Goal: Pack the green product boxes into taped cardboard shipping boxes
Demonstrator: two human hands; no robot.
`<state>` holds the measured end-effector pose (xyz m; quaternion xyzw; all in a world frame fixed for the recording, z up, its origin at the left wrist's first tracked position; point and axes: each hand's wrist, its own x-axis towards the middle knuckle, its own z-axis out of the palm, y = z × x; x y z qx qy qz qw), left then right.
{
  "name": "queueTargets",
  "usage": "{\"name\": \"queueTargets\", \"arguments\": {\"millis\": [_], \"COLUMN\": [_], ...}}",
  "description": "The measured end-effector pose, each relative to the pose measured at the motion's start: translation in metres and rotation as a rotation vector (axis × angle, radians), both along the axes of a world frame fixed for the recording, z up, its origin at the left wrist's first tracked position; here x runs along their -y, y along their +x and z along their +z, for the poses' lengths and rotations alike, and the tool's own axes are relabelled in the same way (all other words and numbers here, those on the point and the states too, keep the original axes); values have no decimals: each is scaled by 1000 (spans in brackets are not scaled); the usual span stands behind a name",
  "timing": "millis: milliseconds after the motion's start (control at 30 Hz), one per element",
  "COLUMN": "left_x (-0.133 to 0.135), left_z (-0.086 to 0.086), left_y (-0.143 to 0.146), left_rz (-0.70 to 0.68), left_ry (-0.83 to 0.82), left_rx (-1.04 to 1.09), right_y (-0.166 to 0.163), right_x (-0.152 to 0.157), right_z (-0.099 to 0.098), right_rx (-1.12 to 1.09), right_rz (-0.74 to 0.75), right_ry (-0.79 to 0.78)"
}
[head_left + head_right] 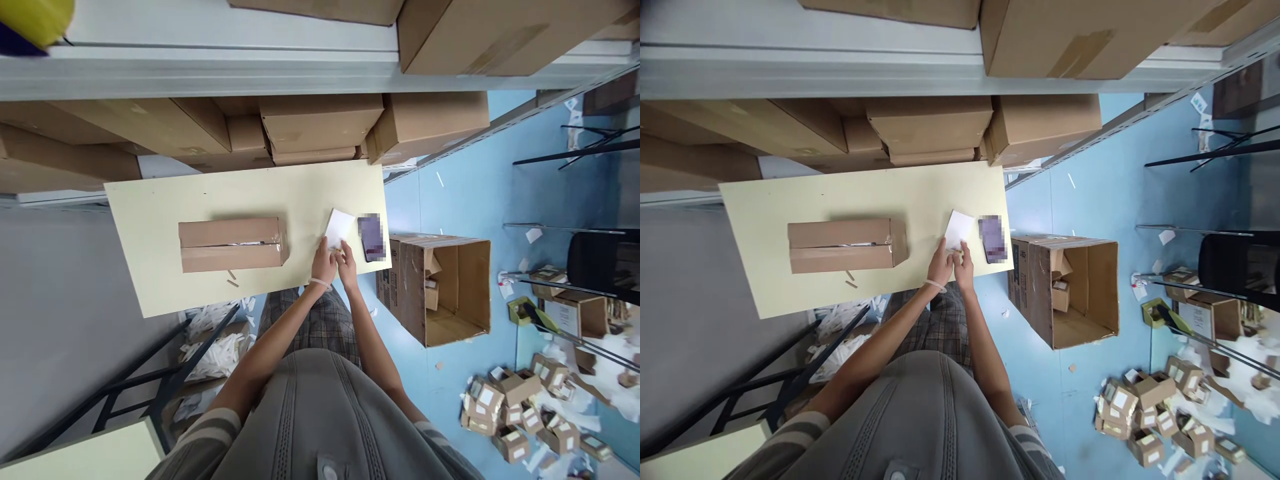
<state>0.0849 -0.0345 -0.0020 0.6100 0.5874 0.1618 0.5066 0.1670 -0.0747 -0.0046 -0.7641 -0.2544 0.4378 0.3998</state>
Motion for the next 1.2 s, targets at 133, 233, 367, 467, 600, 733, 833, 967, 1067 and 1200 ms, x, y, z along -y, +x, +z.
{"name": "queueTargets", "arguments": {"millis": [133, 233, 367, 467, 600, 733, 833, 967, 1067, 1200], "left_x": [4, -2, -16, -26, -35, -36, -32, -22, -15, -13], "left_z": [3, 1, -4, -6, -4, 5, 16, 28, 32, 36], "left_y": [2, 3, 3, 3, 2, 2, 0, -6, -9, -10], "left_rz": [28, 68, 89, 119, 195, 335, 406, 441, 503, 629], "left_ry": [80, 66, -25, -60, -58, -83, -171, -226, -279, -414], "left_rx": [-2, -6, -33, -80, -68, 27, 151, 246, 293, 393], "right_y": [1, 4, 9, 11, 11, 14, 19, 26, 31, 34], "right_x": [-1, -2, -3, -5, -10, -19, -31, -52, -63, -67], "right_z": [5, 8, 10, 8, 1, -9, -13, -9, -1, 11], "right_rx": [-4, -37, -98, -141, -147, -145, -108, 188, 419, 535], "right_rz": [-29, -73, -93, -117, -180, -169, -137, -185, -135, 5], "right_ry": [18, 38, 48, 38, 23, -11, -57, -114, -128, -99]}}
